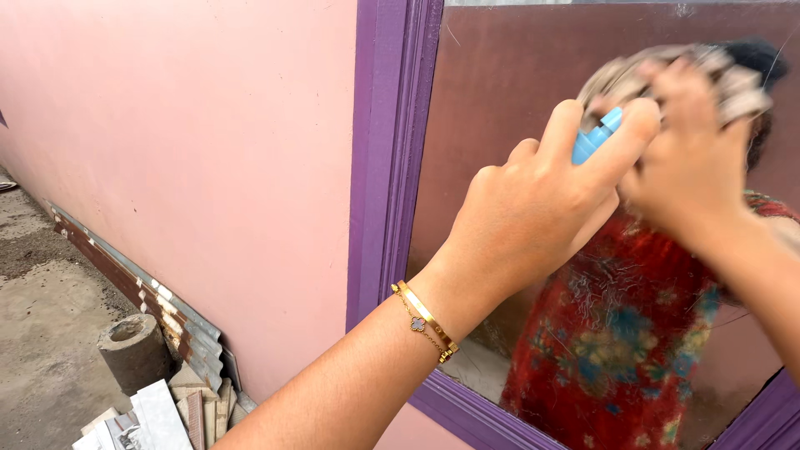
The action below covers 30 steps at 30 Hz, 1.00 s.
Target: The person cleans a window pane by spraying liquid from a bottle and wiping the surface with a cloth.
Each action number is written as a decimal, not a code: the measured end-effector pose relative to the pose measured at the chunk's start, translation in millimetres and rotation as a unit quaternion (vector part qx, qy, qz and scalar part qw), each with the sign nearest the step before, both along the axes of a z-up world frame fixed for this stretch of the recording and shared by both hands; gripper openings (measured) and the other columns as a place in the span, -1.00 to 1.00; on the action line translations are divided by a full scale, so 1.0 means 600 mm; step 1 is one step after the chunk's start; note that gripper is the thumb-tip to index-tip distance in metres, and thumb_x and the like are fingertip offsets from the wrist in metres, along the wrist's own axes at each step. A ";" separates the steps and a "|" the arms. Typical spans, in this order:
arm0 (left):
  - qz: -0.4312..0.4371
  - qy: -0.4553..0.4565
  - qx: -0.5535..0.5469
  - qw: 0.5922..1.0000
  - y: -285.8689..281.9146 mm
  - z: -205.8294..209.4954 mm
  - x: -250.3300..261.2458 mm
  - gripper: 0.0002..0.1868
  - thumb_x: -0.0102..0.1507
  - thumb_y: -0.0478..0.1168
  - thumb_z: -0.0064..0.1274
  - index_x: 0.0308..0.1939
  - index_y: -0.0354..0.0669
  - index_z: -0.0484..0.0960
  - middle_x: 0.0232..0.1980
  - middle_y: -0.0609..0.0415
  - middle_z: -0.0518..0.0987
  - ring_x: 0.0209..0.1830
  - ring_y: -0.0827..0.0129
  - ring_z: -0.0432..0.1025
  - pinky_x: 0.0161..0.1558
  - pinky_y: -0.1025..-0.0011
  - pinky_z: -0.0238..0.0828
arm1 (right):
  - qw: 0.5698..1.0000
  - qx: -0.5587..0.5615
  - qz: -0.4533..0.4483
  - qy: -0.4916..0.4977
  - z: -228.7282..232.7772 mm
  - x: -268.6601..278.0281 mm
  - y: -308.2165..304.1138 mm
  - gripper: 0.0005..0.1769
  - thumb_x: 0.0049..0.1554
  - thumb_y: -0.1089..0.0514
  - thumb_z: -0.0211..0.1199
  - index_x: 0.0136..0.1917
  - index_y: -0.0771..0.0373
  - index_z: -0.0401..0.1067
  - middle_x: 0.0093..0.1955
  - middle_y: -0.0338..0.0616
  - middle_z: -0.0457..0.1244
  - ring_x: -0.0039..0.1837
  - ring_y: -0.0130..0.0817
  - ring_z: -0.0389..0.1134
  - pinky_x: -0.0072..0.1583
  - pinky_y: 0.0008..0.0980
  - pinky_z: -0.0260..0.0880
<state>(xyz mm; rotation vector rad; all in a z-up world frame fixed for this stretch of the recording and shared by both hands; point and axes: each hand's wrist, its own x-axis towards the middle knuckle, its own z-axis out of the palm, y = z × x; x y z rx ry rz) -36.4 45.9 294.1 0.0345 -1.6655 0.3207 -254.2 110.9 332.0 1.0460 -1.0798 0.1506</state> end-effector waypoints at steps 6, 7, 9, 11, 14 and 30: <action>0.041 0.015 -0.022 0.999 -0.010 0.007 -0.013 -0.36 0.35 -0.19 0.15 0.43 0.23 0.18 0.03 -0.01 0.43 -0.44 0.25 0.50 -0.61 0.36 0.38 | 0.904 0.427 -0.036 -0.017 -0.115 -0.054 -0.009 -0.47 0.03 -0.17 0.34 0.28 -0.26 0.40 0.28 -0.36 0.25 0.37 -0.30 0.27 0.22 -0.07 0.32; 0.048 0.008 -0.030 0.998 -0.015 0.012 -0.011 -0.34 0.33 -0.19 0.14 0.43 0.23 0.18 0.04 -0.01 0.43 -0.44 0.23 0.50 -0.61 0.35 0.38 | 0.904 0.427 -0.027 0.019 -0.101 -0.074 -0.001 -0.36 -0.05 -0.18 0.36 0.33 -0.26 0.40 0.31 -0.28 0.24 0.37 -0.24 0.26 0.20 -0.01 0.33; 0.062 -0.007 -0.037 0.997 -0.022 0.024 -0.006 -0.33 0.31 -0.12 0.14 0.43 0.23 0.17 0.05 -0.03 0.44 -0.45 0.21 0.52 -0.60 0.33 0.35 | 0.933 0.353 0.021 0.071 -0.058 -0.115 0.017 -0.25 -0.19 -0.22 0.36 0.31 -0.28 0.42 0.30 -0.20 0.25 0.41 -0.17 0.26 0.30 0.10 0.33; 0.071 -0.015 -0.037 0.997 -0.027 0.032 -0.001 -0.33 0.31 -0.06 0.15 0.43 0.23 0.16 0.07 -0.04 0.45 -0.46 0.19 0.52 -0.59 0.31 0.32 | 0.970 0.239 0.036 0.033 -0.010 -0.154 0.038 -0.35 -0.12 -0.11 0.30 0.28 -0.18 0.39 0.24 -0.18 0.24 0.33 -0.19 0.26 0.24 0.02 0.31; 0.048 -0.032 -0.014 0.998 -0.034 0.036 -0.001 -0.34 0.30 -0.17 0.10 0.42 0.21 0.16 0.00 -0.01 0.46 -0.44 0.15 0.53 -0.57 0.27 0.32 | 0.984 0.126 0.101 -0.070 0.039 -0.199 0.042 -0.50 -0.03 0.06 0.21 0.23 -0.03 0.36 0.15 -0.14 0.22 0.20 -0.22 0.25 0.15 -0.10 0.29; 0.195 0.014 -0.054 0.979 -0.085 0.081 -0.108 -0.39 0.19 -0.16 0.17 0.27 0.15 0.26 -0.17 0.01 0.41 -0.49 0.23 0.52 -0.55 0.41 0.43 | 0.989 -0.067 0.117 -0.056 0.078 -0.186 -0.032 -0.85 0.16 0.40 0.09 0.02 0.29 0.30 0.28 0.02 0.13 0.18 -0.17 0.27 0.11 -0.32 0.29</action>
